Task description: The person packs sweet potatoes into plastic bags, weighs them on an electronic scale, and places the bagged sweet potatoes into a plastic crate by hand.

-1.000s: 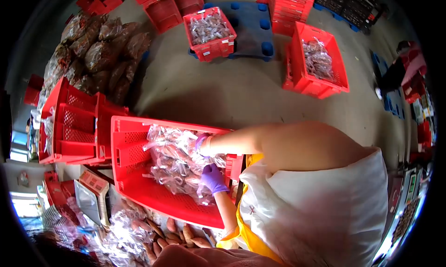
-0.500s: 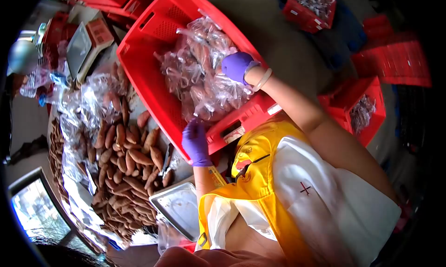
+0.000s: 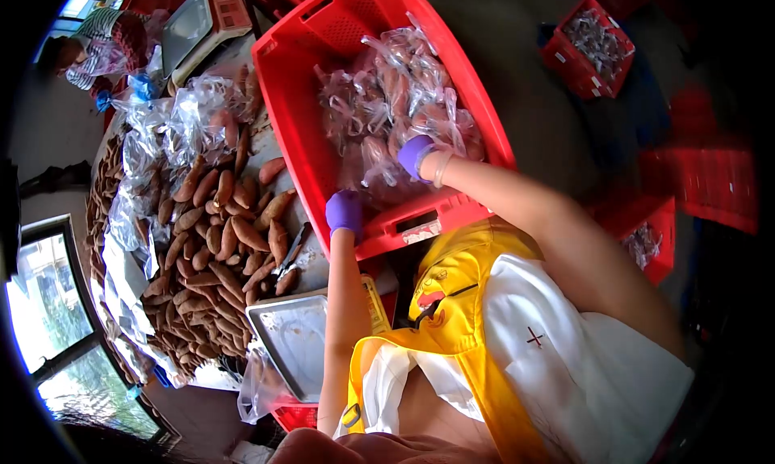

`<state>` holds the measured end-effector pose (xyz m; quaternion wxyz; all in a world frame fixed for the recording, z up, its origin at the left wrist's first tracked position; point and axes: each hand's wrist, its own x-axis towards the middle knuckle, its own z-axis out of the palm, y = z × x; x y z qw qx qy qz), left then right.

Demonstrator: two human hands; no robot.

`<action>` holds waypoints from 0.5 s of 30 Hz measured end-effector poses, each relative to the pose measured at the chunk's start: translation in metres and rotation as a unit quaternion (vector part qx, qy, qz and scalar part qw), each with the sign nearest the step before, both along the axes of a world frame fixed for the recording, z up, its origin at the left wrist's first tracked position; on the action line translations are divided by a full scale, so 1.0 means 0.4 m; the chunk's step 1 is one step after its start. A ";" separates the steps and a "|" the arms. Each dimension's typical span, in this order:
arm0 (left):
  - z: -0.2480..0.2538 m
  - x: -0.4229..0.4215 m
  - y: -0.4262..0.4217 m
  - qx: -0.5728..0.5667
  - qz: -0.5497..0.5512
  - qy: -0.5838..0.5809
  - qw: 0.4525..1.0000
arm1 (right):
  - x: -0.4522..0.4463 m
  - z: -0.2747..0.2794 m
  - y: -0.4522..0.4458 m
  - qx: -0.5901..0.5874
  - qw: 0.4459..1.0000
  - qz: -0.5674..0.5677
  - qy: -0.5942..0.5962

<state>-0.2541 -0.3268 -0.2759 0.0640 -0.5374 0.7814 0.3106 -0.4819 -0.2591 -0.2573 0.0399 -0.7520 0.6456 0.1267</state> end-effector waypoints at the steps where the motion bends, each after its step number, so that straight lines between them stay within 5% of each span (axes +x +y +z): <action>1: 0.028 0.004 0.002 -0.012 0.052 0.092 0.994 | -0.009 0.019 0.000 0.002 1.000 0.031 -0.004; 4: 0.070 -0.007 0.012 -0.014 0.095 0.269 0.958 | -0.014 -0.004 -0.025 0.082 0.996 0.039 -0.026; 8: 0.036 0.002 0.051 -0.015 0.082 0.345 0.935 | 0.035 0.079 -0.047 0.165 0.985 0.024 -0.051; 13: 0.225 0.055 0.157 -0.025 0.187 0.261 0.947 | 0.037 0.112 -0.101 0.218 0.960 0.027 -0.175; 15: 0.253 0.119 0.215 0.056 0.271 0.401 0.873 | 0.043 0.138 -0.157 0.190 0.947 0.041 -0.255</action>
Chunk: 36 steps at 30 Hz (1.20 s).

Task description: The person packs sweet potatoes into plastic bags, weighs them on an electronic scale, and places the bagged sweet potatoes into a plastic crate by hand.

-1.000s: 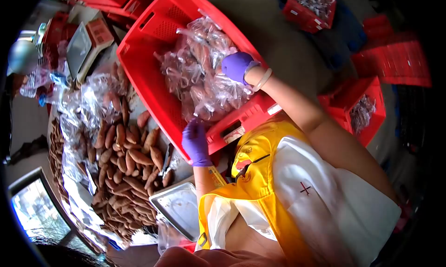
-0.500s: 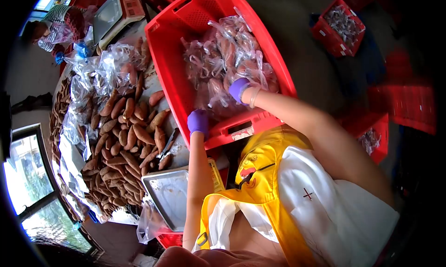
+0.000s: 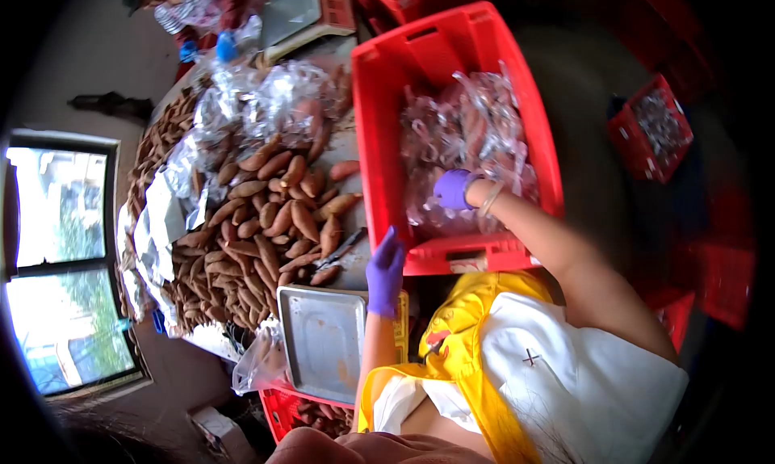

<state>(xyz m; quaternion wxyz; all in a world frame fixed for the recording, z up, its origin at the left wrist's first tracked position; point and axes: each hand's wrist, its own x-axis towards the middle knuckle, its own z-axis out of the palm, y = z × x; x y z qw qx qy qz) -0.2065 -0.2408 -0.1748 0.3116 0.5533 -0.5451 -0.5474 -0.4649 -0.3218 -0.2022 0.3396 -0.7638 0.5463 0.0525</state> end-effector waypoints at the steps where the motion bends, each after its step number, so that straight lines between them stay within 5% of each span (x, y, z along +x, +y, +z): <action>1: 0.052 0.027 0.024 0.054 0.014 0.027 0.998 | -0.001 -0.009 -0.040 -0.053 0.995 0.024 -0.084; 3: 0.137 0.072 0.070 0.107 0.056 0.053 0.991 | 0.034 -0.024 -0.136 -0.090 0.955 -0.046 -0.277; 5: 0.184 0.103 0.117 0.083 0.126 0.097 0.984 | 0.095 0.001 -0.257 0.103 0.877 -0.155 -0.443; 7: 0.233 0.136 0.160 0.133 0.187 0.097 0.968 | 0.172 0.001 -0.402 -0.062 0.877 -0.159 -0.449; 9: 0.235 0.168 0.212 0.129 0.235 0.080 0.960 | 0.250 0.009 -0.566 -0.187 0.777 -0.248 -0.547; 13: 0.275 0.195 0.298 0.152 0.318 0.096 0.931 | 0.377 0.062 -0.882 -0.492 0.736 -0.387 -0.258; 14: 0.271 0.195 0.311 0.148 0.341 0.098 0.923 | 0.406 0.106 -0.905 -0.403 0.796 -0.410 -0.190; 16: 0.267 0.191 0.370 0.143 0.414 0.099 0.893 | 0.442 -0.065 -1.135 -0.338 0.907 -0.169 -0.186; 18: 0.274 0.191 0.409 0.120 0.438 0.092 0.886 | 0.534 -0.146 -1.211 -0.417 0.879 -0.118 -0.200; 19: 0.268 0.188 0.435 0.109 0.460 0.086 0.877 | 0.558 -0.026 -1.114 -0.408 0.862 -0.085 -0.290; 20: 0.280 0.179 0.443 0.108 0.481 0.095 0.865 | 0.589 0.030 -1.110 -0.509 0.857 0.058 0.048; 23: 0.319 0.176 0.489 0.093 0.532 0.119 0.833 | 0.663 0.005 -1.046 -0.428 0.884 0.056 -0.178; 27: 0.291 0.169 0.538 0.083 0.543 0.091 0.831 | 0.736 0.046 -0.982 -0.342 0.901 0.119 -0.240; 29: 0.289 0.174 0.549 0.029 0.532 0.022 0.846 | 0.753 0.125 -0.918 -0.314 0.900 0.145 -0.264; 36: 0.286 0.187 0.619 -0.045 0.571 0.054 0.818 | 0.763 0.514 -0.603 -0.239 0.835 0.229 -0.440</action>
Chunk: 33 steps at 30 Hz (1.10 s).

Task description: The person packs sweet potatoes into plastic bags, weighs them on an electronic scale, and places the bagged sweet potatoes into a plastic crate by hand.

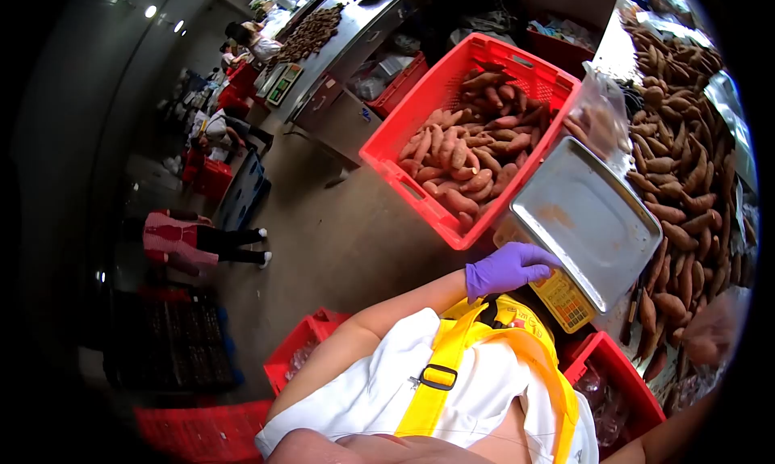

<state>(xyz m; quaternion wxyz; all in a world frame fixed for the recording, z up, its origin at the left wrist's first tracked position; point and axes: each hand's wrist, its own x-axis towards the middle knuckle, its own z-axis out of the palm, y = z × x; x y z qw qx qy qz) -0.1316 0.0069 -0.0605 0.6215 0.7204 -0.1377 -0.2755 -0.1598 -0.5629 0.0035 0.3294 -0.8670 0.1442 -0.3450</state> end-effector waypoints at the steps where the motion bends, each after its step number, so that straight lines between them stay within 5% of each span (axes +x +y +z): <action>1: -0.005 -0.001 0.013 0.005 0.008 -0.021 1.000 | 0.009 0.067 0.062 0.000 0.999 0.040 -0.029; 5: -0.022 -0.010 0.071 -0.031 0.053 -0.024 0.998 | 0.091 0.248 0.313 -0.071 0.958 0.255 -0.109; 6: -0.045 -0.014 0.081 -0.057 0.067 -0.032 0.996 | 0.114 0.268 0.394 0.292 0.921 0.219 -0.137; 8: -0.024 -0.021 0.107 -0.052 0.075 -0.019 0.996 | 0.180 0.211 0.427 0.416 0.850 0.290 -0.141; 9: -0.016 -0.027 0.117 -0.047 0.081 0.001 0.996 | 0.220 0.145 0.398 0.188 0.888 0.401 -0.125; 12: -0.023 -0.029 0.144 -0.025 0.094 -0.029 0.995 | 0.254 0.101 0.551 0.128 0.893 0.427 -0.064; 15: -0.055 -0.034 0.169 -0.021 0.114 -0.055 0.992 | 0.293 -0.013 0.595 0.088 0.847 0.509 0.126; 19: -0.045 -0.045 0.193 -0.013 0.136 -0.023 0.990 | 0.249 -0.138 0.640 0.143 0.857 0.468 0.161; 20: -0.056 -0.041 0.199 0.005 0.136 -0.096 0.986 | 0.234 -0.131 0.648 0.104 0.865 0.462 0.166; 22: -0.048 -0.026 0.211 0.029 0.146 -0.117 0.982 | 0.180 -0.100 0.677 0.222 0.853 0.428 0.203; 25: -0.051 0.009 0.239 -0.008 0.182 -0.019 0.983 | 0.132 -0.085 0.673 0.137 0.895 0.408 0.120; 31: -0.036 0.106 0.280 0.040 0.175 -0.094 0.979 | 0.033 -0.076 0.667 0.312 0.905 0.289 0.026; 33: -0.022 0.147 0.259 0.039 0.171 -0.135 0.975 | 0.013 -0.101 0.661 0.277 0.930 0.241 0.015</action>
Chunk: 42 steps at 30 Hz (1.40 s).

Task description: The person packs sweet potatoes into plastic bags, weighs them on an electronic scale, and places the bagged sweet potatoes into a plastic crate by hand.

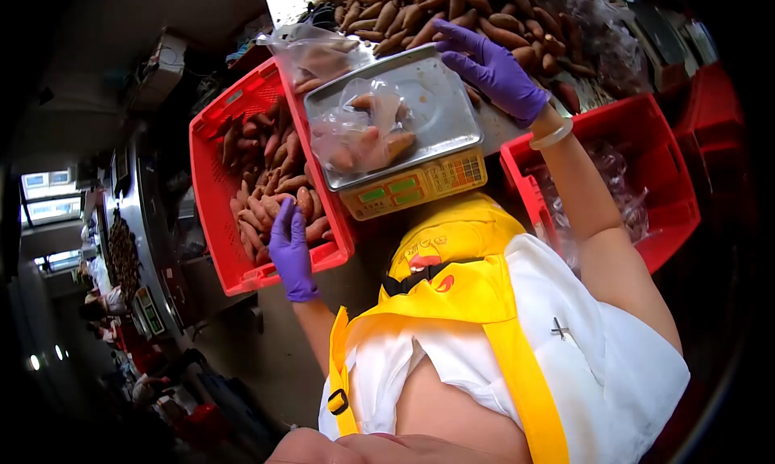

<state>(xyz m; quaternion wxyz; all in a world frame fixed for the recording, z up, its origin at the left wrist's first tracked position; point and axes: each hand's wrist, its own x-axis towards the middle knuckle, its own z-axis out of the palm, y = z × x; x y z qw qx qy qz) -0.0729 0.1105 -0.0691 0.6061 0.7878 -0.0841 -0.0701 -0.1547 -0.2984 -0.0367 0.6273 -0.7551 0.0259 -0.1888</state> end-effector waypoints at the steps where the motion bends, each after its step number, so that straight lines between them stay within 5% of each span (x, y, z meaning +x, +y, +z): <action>1: 0.010 0.021 -0.014 0.006 -0.018 -0.009 1.000 | -0.013 0.004 0.016 0.020 1.000 -0.012 -0.014; 4: 0.088 0.062 -0.079 0.077 -0.061 -0.040 0.994 | -0.032 0.017 0.056 -0.026 0.999 -0.048 0.001; 7: 0.108 0.110 -0.138 -0.007 -0.116 -0.118 0.986 | -0.032 0.024 0.089 -0.044 0.995 -0.088 0.009; 10: 0.163 0.118 -0.190 0.156 -0.192 -0.263 0.933 | -0.039 0.071 0.155 -0.070 0.985 -0.158 -0.010; 12: 0.179 0.086 -0.244 0.214 -0.239 -0.363 0.875 | -0.041 0.087 0.180 -0.230 0.956 -0.178 0.045; 17: 0.048 0.132 -0.325 0.362 -0.153 -0.440 0.807 | 0.079 0.067 0.306 -0.385 0.897 -0.125 0.178; 18: 0.049 0.170 -0.325 0.412 -0.140 -0.409 0.802 | 0.124 0.023 0.302 -0.324 0.919 -0.128 0.185; 20: 0.062 0.241 -0.310 0.273 -0.111 -0.367 0.882 | 0.175 0.013 0.270 -0.263 0.937 -0.145 0.181; 21: 0.095 0.271 -0.307 0.130 -0.123 -0.291 0.940 | 0.195 0.025 0.250 0.000 0.993 -0.089 0.078; 22: 0.126 0.286 -0.296 0.016 -0.122 -0.170 0.978 | 0.211 0.036 0.229 0.261 0.965 -0.018 -0.031; 23: 0.162 0.308 -0.276 -0.086 -0.161 -0.057 0.982 | 0.211 0.049 0.204 0.434 0.893 0.065 -0.096; 24: 0.184 0.331 -0.251 -0.183 -0.197 0.060 0.961 | 0.196 0.077 0.189 0.465 0.869 0.108 -0.128; 27: 0.160 0.341 -0.190 -0.344 -0.233 0.194 0.889 | 0.116 0.135 0.176 0.309 0.928 0.155 -0.139; 28: 0.137 0.338 -0.178 -0.411 -0.329 0.256 0.811 | 0.088 0.140 0.174 0.255 0.941 0.173 -0.142; 30: 0.088 0.287 -0.175 -0.433 -0.271 0.303 0.805 | 0.051 0.104 0.191 0.248 0.958 0.131 -0.057; 32: 0.130 0.215 -0.217 -0.391 -0.265 0.306 0.826 | 0.072 -0.043 0.200 0.153 0.981 0.087 -0.083; 33: 0.133 0.216 -0.230 -0.325 -0.338 0.240 0.850 | 0.083 -0.045 0.212 0.002 0.997 0.022 -0.069; 36: 0.163 0.209 -0.275 -0.210 -0.354 0.121 0.903 | 0.099 0.048 0.233 -0.084 0.984 0.000 -0.154; 40: 0.099 0.261 -0.303 -0.087 -0.359 -0.010 0.929 | 0.161 0.038 0.243 -0.085 0.965 0.041 -0.246; 42: 0.144 0.255 -0.325 -0.073 -0.325 0.075 0.940 | 0.180 0.019 0.253 -0.079 0.961 0.030 -0.265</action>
